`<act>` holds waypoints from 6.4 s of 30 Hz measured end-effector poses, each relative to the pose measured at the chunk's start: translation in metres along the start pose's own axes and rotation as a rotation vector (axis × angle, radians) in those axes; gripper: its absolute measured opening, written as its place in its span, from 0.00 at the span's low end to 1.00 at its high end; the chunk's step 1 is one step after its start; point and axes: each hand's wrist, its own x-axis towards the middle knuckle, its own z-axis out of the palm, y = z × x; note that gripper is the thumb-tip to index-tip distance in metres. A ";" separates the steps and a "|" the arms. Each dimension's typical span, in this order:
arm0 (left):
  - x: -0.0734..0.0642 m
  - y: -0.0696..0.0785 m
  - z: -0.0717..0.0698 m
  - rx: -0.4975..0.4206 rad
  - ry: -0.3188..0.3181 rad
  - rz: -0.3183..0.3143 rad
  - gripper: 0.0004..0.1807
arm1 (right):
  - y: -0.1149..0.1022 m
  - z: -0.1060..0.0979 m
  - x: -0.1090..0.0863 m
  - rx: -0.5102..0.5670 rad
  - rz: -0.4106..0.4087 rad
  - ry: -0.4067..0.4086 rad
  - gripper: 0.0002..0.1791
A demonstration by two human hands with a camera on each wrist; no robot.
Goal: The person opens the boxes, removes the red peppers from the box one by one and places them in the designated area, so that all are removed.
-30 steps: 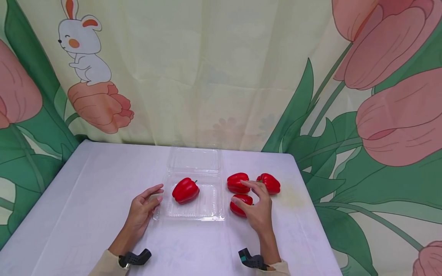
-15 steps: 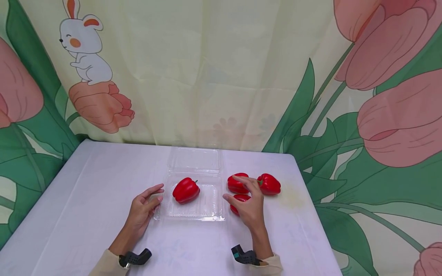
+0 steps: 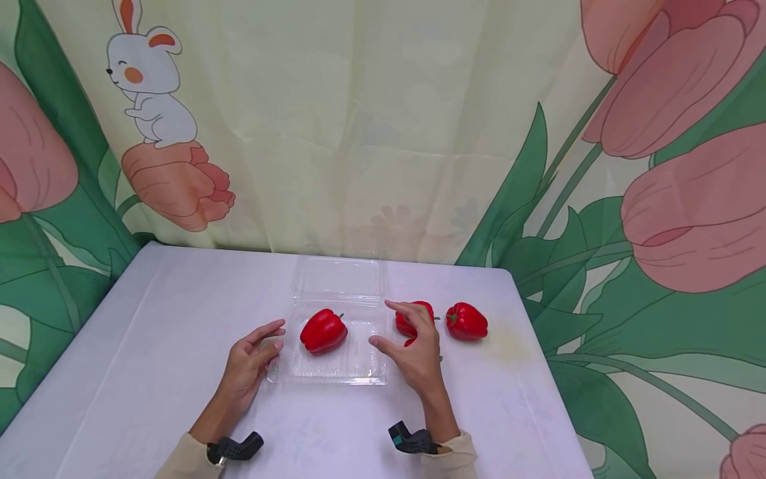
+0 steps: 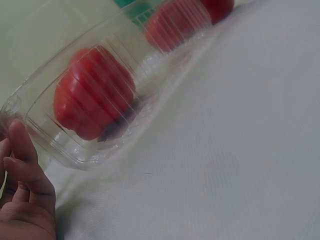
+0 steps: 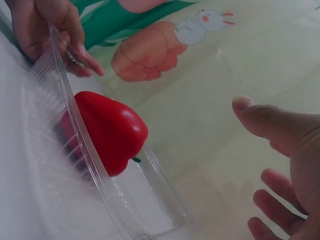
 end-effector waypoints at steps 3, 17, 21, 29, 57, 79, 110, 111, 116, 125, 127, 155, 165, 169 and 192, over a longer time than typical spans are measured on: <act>0.000 -0.001 0.000 0.001 0.002 0.000 0.25 | -0.001 0.004 0.001 -0.001 -0.011 -0.012 0.40; 0.002 0.000 0.000 0.015 -0.006 -0.011 0.24 | -0.006 0.023 0.007 0.041 -0.039 -0.078 0.42; 0.002 0.000 -0.001 0.024 -0.005 -0.011 0.24 | -0.007 0.028 0.010 0.057 -0.054 -0.109 0.42; 0.003 -0.002 -0.001 0.020 -0.004 -0.013 0.25 | -0.006 0.038 0.013 0.100 -0.067 -0.136 0.42; 0.002 -0.001 -0.002 0.011 -0.007 -0.008 0.24 | -0.011 0.071 0.018 0.033 -0.027 -0.267 0.47; 0.001 -0.001 0.001 0.023 0.003 -0.011 0.25 | -0.010 0.094 0.026 -0.149 -0.011 -0.403 0.48; 0.000 0.000 0.001 0.032 -0.002 0.008 0.25 | -0.006 0.106 0.029 -0.213 0.017 -0.472 0.44; 0.000 0.000 0.001 0.034 0.002 0.007 0.25 | -0.006 0.106 0.029 -0.211 0.019 -0.467 0.44; -0.001 -0.001 0.002 0.043 0.012 0.011 0.25 | -0.005 0.103 0.026 -0.205 0.014 -0.445 0.44; -0.001 -0.001 0.001 0.035 0.012 0.007 0.25 | -0.010 0.094 0.023 -0.209 0.005 -0.410 0.45; -0.001 -0.001 0.001 0.036 0.011 0.008 0.25 | -0.011 0.092 0.022 -0.213 0.010 -0.405 0.45; 0.000 -0.001 -0.001 0.042 0.004 0.011 0.24 | -0.023 0.074 0.016 -0.200 0.007 -0.346 0.46; 0.000 -0.001 -0.001 0.041 0.001 0.008 0.24 | -0.025 0.065 0.016 -0.224 -0.016 -0.306 0.48; 0.001 0.000 -0.001 0.040 -0.009 0.010 0.24 | -0.027 0.060 0.016 -0.222 -0.022 -0.284 0.48; -0.002 0.002 0.001 0.033 -0.005 0.004 0.23 | -0.028 0.039 0.013 -0.236 0.002 -0.212 0.47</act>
